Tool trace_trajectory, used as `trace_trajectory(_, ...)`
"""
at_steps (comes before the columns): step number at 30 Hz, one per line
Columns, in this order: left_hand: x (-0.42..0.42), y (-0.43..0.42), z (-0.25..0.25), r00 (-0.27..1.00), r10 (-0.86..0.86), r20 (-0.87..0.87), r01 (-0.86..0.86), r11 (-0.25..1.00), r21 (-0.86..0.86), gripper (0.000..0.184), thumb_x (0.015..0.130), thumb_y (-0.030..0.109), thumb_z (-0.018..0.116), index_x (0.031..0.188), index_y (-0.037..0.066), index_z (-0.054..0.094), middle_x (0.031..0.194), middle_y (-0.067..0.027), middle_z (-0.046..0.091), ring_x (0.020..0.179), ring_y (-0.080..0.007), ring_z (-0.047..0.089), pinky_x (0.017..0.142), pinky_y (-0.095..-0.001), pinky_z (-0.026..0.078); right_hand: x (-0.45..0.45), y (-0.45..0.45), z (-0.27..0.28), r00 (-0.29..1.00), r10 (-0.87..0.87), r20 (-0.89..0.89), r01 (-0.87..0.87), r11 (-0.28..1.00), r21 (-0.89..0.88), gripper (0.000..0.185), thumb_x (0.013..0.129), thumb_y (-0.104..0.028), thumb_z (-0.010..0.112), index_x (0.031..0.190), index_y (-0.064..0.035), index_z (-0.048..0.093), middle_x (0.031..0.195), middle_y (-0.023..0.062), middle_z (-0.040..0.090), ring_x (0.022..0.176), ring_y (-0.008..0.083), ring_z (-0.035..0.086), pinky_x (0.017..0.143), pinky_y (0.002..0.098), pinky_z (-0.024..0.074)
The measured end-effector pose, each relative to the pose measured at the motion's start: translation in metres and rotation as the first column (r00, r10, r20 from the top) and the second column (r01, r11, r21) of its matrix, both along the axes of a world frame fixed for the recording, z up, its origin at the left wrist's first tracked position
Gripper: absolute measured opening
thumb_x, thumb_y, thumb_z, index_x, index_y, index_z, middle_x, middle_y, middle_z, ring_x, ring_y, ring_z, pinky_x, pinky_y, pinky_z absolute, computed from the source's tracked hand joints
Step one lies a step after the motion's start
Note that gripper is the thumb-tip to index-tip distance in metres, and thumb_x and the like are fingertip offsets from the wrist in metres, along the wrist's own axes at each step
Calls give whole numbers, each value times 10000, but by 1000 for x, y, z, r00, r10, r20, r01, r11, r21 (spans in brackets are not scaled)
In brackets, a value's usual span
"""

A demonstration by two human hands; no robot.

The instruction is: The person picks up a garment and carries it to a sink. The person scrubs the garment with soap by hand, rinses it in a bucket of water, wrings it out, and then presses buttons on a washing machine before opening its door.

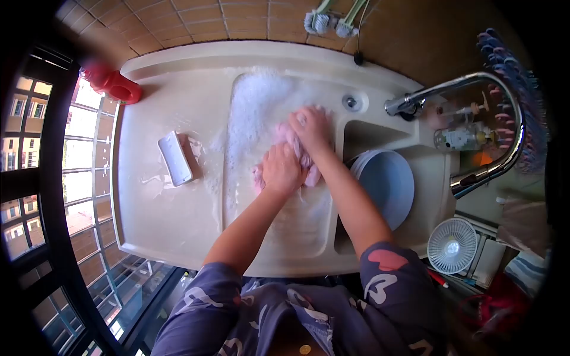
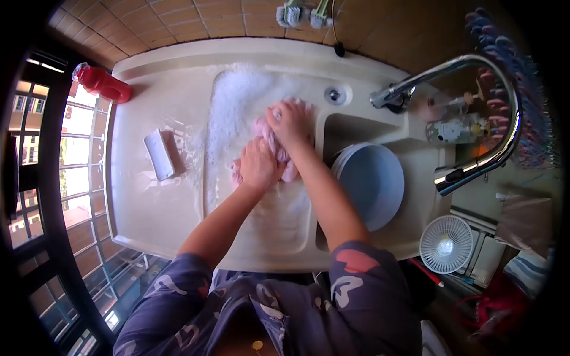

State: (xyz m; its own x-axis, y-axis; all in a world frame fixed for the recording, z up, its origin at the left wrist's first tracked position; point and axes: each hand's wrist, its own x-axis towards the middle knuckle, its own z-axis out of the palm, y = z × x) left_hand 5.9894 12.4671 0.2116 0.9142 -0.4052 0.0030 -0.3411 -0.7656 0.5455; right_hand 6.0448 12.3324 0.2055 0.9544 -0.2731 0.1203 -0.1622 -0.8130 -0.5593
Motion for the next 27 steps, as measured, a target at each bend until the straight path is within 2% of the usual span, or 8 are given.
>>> trace_trajectory(2,-2,2,-3,999,-16,29,15,999,38,571,710,270,711,1223,89,535,1109,-156,551,1041,-350,525,883,-455,394,6,3,-8,895,104,433,-178,975,134,196,854,-198,708,973,-50,661,925,134,677,847,309,632,835,367,496)
trace_trajectory(7,-3,1,-8,953,-9,303,51,990,-129,359,733,272,684,1010,78,562,1046,-114,560,1013,-320,538,840,-445,416,-98,27,25,988,-134,72,45,712,701,163,829,-164,744,935,-73,661,843,128,654,811,310,634,745,365,496)
trace_trajectory(9,5,3,-2,986,-162,30,162,987,-8,347,761,280,638,1035,76,578,1040,-118,565,1015,-323,539,845,-445,412,-117,30,22,988,-97,124,41,920,391,164,803,-196,763,842,-70,665,804,134,664,752,322,641,738,383,508)
trace_trajectory(13,7,1,-2,988,-133,81,131,991,31,399,776,305,624,1108,88,584,1003,-148,565,956,-354,543,810,-457,421,-63,14,9,885,6,465,-112,973,200,169,796,-244,740,768,-86,689,776,142,678,707,345,654,635,417,515)
trace_trajectory(21,5,-9,6,990,45,137,-47,999,11,369,704,138,681,1008,-12,536,929,-187,581,876,-377,579,791,-463,464,1,-4,6,967,-150,208,168,983,-76,402,869,-443,627,717,-73,671,722,135,677,680,360,634,653,463,498)
trace_trajectory(23,11,-8,23,962,47,-268,-116,962,-247,456,664,96,693,1078,-15,536,1039,-193,584,935,-370,590,818,-455,494,-3,-24,15,967,-246,-65,222,692,687,496,911,-494,590,691,-51,635,665,152,639,631,317,611,609,423,459)
trace_trajectory(25,17,-17,25,868,-109,-485,-285,692,-664,610,618,22,688,1205,18,522,1082,-172,606,984,-328,618,859,-411,517,-44,-39,41,943,-331,0,205,582,787,540,947,-502,560,693,-28,609,617,156,589,617,248,601,603,397,435)
trace_trajectory(27,4,-48,44,968,-39,-250,-94,861,-500,730,595,-20,669,1298,61,491,1208,-191,569,1114,-312,587,941,-387,497,-109,-63,56,833,-524,180,220,610,761,377,940,-382,638,826,-23,649,698,119,634,720,205,639,681,354,484)
